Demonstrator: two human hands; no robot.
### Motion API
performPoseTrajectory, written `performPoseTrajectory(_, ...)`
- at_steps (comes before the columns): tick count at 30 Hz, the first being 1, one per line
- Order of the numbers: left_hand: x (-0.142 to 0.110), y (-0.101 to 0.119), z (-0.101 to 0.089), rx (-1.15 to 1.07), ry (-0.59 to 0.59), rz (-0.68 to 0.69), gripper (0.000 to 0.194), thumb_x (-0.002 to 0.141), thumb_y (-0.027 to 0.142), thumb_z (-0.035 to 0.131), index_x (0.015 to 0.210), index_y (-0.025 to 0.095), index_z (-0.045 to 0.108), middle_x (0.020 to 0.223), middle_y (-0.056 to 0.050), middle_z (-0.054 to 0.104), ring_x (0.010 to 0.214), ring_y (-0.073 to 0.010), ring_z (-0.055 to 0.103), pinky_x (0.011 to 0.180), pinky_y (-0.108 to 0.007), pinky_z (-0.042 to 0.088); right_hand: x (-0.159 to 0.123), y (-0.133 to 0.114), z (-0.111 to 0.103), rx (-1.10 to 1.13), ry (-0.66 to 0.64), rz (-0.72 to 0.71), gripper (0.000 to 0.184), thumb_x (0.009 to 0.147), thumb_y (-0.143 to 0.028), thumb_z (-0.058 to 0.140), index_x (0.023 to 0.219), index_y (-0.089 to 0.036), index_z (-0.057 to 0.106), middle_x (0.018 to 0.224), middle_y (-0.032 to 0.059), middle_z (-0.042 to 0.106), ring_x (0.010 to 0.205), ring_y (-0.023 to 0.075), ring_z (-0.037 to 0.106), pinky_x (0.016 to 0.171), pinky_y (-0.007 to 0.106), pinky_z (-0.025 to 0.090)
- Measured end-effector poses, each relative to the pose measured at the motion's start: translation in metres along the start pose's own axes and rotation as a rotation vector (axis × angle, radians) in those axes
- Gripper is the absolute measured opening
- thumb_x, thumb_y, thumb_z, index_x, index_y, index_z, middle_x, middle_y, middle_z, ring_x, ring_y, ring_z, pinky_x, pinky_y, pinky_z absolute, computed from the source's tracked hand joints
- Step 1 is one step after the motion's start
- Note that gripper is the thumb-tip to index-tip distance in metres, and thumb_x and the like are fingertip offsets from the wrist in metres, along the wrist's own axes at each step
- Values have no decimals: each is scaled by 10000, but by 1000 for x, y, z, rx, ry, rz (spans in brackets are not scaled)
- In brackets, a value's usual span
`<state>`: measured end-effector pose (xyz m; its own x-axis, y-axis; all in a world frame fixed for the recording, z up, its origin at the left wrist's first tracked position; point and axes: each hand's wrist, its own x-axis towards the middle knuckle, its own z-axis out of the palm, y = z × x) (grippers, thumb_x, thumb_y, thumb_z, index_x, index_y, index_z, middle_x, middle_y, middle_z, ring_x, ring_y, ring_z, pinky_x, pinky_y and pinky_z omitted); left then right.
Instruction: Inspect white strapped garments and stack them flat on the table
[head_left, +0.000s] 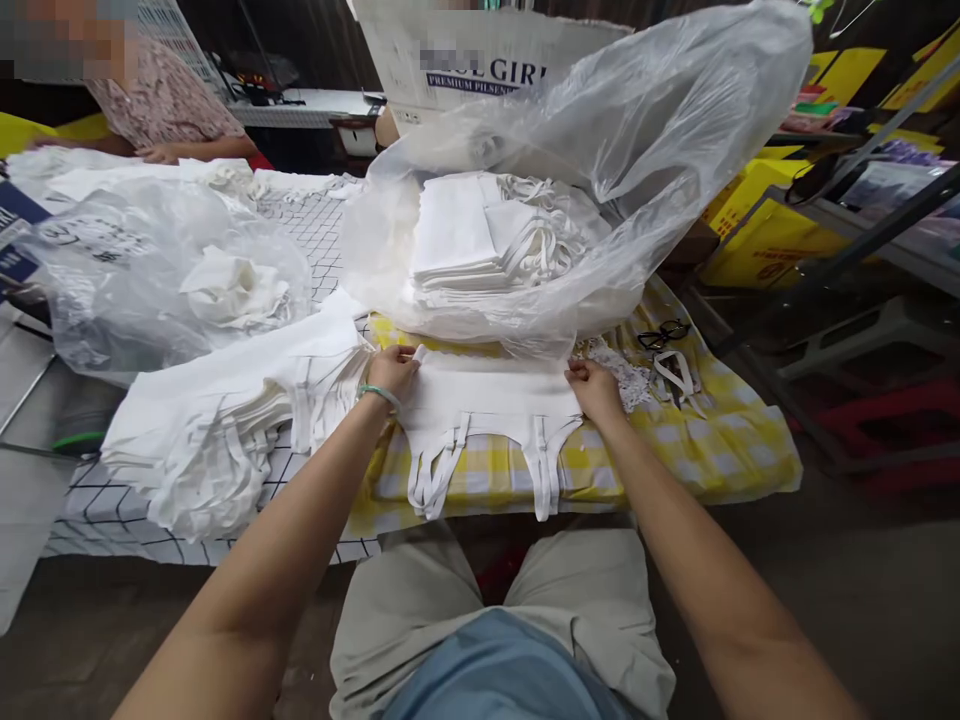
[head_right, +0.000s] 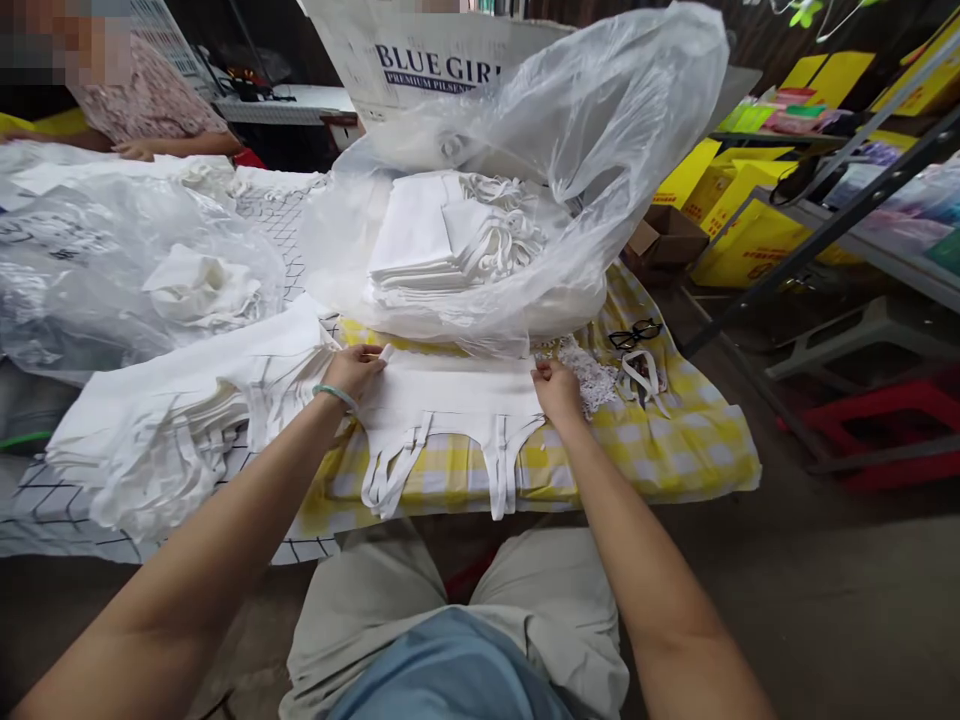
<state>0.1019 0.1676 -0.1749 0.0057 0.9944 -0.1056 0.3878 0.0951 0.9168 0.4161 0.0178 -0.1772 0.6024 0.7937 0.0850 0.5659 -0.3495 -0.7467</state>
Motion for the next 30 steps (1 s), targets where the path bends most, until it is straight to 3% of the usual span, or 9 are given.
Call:
performPoseTrajectory(6,-5,2,-4,75,-23,-4,290,643,202,638,929,154,638,729,-29,666,684,-172,620,662,-278,468,1,6,4,1,0,-15,269,707,-292,585,916,-148,674,714,54,674,659,187,593,673,308,464)
performPoseTrajectory(9,-16,4,-5,316,26,222,328,706,190,582,1030,165,620,918,-73,676,796,-198,629,766,-325,483,2,8,5,26,-41,4,289,697,-304,590,925,-146,670,697,48,665,636,184,589,628,293,451)
performPoseTrajectory(12,-28,7,-4,611,39,494,265,743,230,566,993,179,637,1061,-112,633,991,-269,592,885,-396,457,2,6,4,48,-69,15,309,698,-324,593,946,-152,660,683,33,652,616,176,580,618,290,451)
performPoseTrajectory(15,-39,11,-5,811,-68,513,199,748,296,570,892,189,656,1008,-116,626,1026,-310,568,878,-423,458,0,2,1,30,-77,10,355,696,-311,594,1009,-151,640,648,9,618,597,171,559,629,299,461)
performPoseTrajectory(17,-47,12,-9,875,-152,519,250,727,291,573,941,193,655,1037,-110,621,1015,-311,565,866,-427,464,-3,-1,-3,9,-80,-7,418,695,-295,597,1087,-148,612,671,6,611,609,171,561,651,311,473)
performPoseTrajectory(21,-66,6,-18,950,-234,631,424,690,213,575,1111,169,606,1126,-136,601,1052,-329,537,892,-446,456,-20,-2,-13,36,-103,-67,507,718,-307,612,1202,-178,542,851,38,641,692,175,599,731,352,506)
performPoseTrajectory(26,-73,-9,-18,982,-188,710,342,733,83,479,1046,148,599,1048,-168,606,990,-315,557,876,-427,460,-46,4,-23,101,-187,-135,574,733,-240,578,1294,-232,454,1080,72,636,865,192,638,828,383,529)
performPoseTrajectory(30,-64,-17,-18,935,-167,721,323,725,65,464,1004,154,601,1002,-161,598,964,-310,557,862,-425,465,-60,7,-25,-3,-266,-243,722,707,-163,544,1396,-254,350,1318,99,542,1129,232,576,965,417,485)
